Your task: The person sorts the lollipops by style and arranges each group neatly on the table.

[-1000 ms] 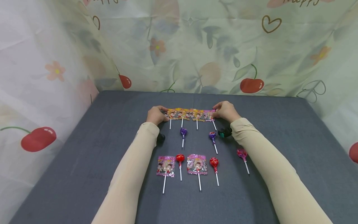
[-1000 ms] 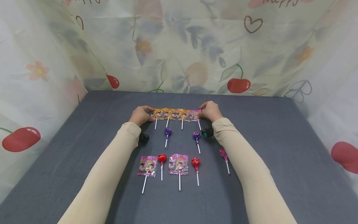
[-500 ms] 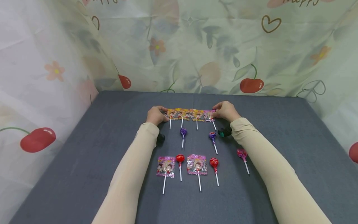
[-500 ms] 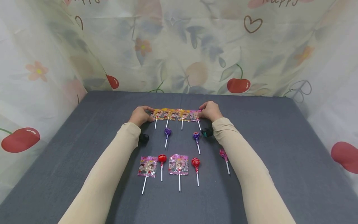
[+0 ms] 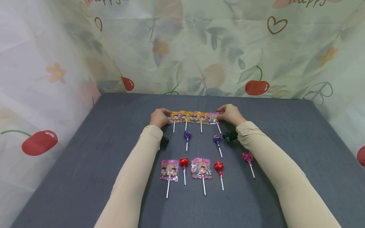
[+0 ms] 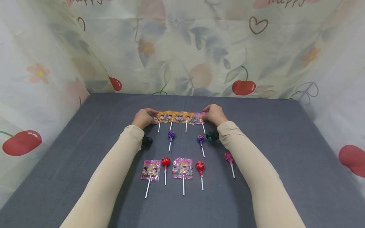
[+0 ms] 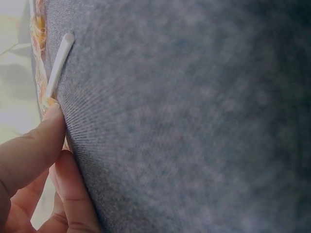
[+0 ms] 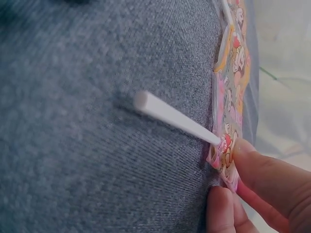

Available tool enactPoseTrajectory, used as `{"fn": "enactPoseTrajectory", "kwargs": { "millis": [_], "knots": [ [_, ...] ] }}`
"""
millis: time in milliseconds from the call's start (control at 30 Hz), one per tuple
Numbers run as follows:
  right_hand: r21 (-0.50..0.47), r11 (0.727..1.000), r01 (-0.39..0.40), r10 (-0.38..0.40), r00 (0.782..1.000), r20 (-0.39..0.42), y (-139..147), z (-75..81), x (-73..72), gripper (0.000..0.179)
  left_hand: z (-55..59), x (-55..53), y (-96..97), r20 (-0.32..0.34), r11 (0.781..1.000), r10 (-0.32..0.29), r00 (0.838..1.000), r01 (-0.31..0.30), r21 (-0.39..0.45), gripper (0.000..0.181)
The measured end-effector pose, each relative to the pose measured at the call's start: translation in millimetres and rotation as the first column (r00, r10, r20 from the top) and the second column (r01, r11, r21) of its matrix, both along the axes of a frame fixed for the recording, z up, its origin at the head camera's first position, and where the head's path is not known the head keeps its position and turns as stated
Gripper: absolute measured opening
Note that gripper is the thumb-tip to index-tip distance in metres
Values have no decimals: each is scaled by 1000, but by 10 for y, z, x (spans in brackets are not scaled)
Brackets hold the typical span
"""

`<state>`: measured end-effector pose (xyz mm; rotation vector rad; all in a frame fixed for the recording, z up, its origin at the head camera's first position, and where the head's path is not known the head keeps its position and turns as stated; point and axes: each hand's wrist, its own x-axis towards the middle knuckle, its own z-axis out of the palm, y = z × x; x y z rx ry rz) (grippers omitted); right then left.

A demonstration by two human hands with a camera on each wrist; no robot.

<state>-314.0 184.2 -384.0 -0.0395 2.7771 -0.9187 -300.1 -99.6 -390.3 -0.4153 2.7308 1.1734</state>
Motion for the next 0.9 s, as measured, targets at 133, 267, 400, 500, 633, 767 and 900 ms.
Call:
{"fn": "enactPoseTrajectory", "kwargs": {
  "millis": [133, 267, 400, 500, 633, 767, 900],
  "knots": [
    [18, 1000, -11, 11, 1000, -4, -6, -1, 14, 42, 0, 8, 8, -2, 1000, -3, 1000, 3, -6, 44],
    [20, 1000, -23, 23, 1000, -8, 1, -9, 22, 42, 10, 14, 10, -1, 1000, -2, 1000, 2, -3, 43],
    [7, 999, -44, 44, 999, -24, 5, -2, 36, 42, 21, 18, 11, 7, 1000, 4, 1000, -4, 8, 42],
    [-21, 998, -57, 56, 997, -48, -4, 18, 66, 43, 20, 18, 11, 9, 1000, 8, 1000, -8, 8, 42],
    [-77, 994, -79, 72, 994, -80, -25, 73, 148, 44, 20, 18, 14, 6, 1000, 6, 1000, -6, -3, 43],
    [-147, 981, -125, 109, 988, -113, -49, 148, 260, 44, 20, 19, 14, 3, 1000, 4, 1000, -4, -5, 43],
    [-235, 955, -182, 154, 979, -133, -85, 239, 404, 42, 22, 24, 11, 0, 1000, 1, 1000, -1, -4, 43]
  ]
}}
